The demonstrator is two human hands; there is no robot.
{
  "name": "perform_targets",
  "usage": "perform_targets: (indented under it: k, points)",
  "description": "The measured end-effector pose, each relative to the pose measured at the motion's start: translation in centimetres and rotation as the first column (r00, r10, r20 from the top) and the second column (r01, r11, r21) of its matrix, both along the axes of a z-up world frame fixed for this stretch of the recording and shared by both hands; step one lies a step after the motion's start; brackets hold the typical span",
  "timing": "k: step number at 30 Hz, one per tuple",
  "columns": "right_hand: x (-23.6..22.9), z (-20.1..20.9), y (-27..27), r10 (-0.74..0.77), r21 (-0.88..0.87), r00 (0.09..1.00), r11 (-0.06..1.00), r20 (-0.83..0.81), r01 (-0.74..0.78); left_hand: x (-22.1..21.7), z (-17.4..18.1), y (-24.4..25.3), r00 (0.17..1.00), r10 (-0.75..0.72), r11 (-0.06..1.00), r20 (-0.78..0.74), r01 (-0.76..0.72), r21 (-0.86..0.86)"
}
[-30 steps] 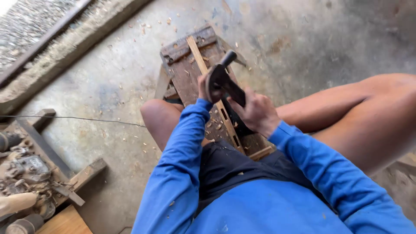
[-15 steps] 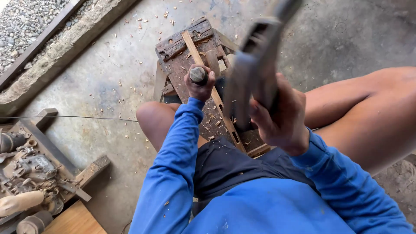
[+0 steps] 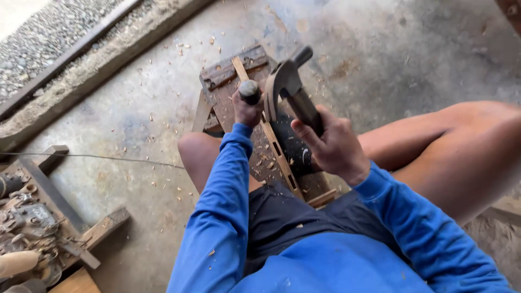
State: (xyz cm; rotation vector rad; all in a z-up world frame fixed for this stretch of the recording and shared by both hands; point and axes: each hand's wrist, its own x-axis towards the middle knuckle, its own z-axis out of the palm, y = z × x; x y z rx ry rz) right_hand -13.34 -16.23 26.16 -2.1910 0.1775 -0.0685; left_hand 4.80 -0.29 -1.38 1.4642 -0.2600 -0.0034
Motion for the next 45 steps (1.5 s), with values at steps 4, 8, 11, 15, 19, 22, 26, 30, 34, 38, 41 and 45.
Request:
perform_targets:
  k: [4,8,11,15,19,22,26,30,34,38,41,45]
  points:
    - [-0.4,3.5,0.3,-0.045,0.132,0.997,0.99,-0.067,0.054,-3.9,3.0,-1.1,0.987,0.017,1.0,0.159,-0.02,0.02]
    - [-0.4,2.5,1.4,0.008,0.257,0.952,0.962,0.307,-0.091,-4.9,2.1,-2.0,0.988,-0.008,0.991,0.155,-0.012,0.131]
    - [0.2,-5.6,1.1,0.102,-0.092,0.977,0.992,0.185,-0.086,-5.3,3.3,-1.8,0.964,-0.02,0.973,0.264,-0.042,0.228]
    - [-0.5,-10.9,0.1,0.002,-0.239,0.99,0.97,-0.144,-0.037,-1.8,0.0,-0.7,0.934,-0.105,0.983,0.342,0.044,0.18]
    - [-0.6,-5.4,0.5,-0.075,0.054,0.981,0.995,-0.176,0.086,0.4,-0.3,0.6,0.984,-0.176,0.984,0.014,0.176,-0.026]
    - [-2.2,-3.5,0.6,-0.117,0.119,0.933,0.979,-0.34,0.166,-1.0,1.0,0.8,0.962,-0.195,0.978,-0.193,0.174,-0.119]
    - [-2.3,-2.6,-0.5,-0.088,0.374,0.97,0.912,-0.228,0.17,-0.2,2.5,1.4,0.968,0.194,0.981,0.156,-0.188,-0.055]
    - [-4.3,-3.4,-1.3,-0.124,0.36,0.966,0.911,-0.225,0.201,1.2,6.8,3.6,0.891,0.42,0.895,-0.171,-0.438,-0.088]
    - [-7.0,-6.7,-2.3,-0.137,0.389,0.949,0.888,-0.285,0.244,4.9,-6.5,5.4,0.743,0.541,0.833,-0.393,-0.412,0.369]
    - [-8.9,-7.2,-2.3,-0.24,0.316,0.906,0.88,-0.349,0.355,3.8,-9.2,5.6,0.779,0.514,0.693,-0.36,-0.131,0.709]
    - [-9.6,-8.4,-2.8,-0.292,0.345,0.897,0.847,-0.333,0.404,2.9,-4.8,4.3,0.824,0.455,0.542,-0.339,0.045,0.839]
    - [-9.7,-11.0,-3.6,-0.322,0.365,0.893,0.827,-0.315,0.427,1.5,2.0,1.1,0.976,0.211,0.39,0.05,-0.131,0.911]
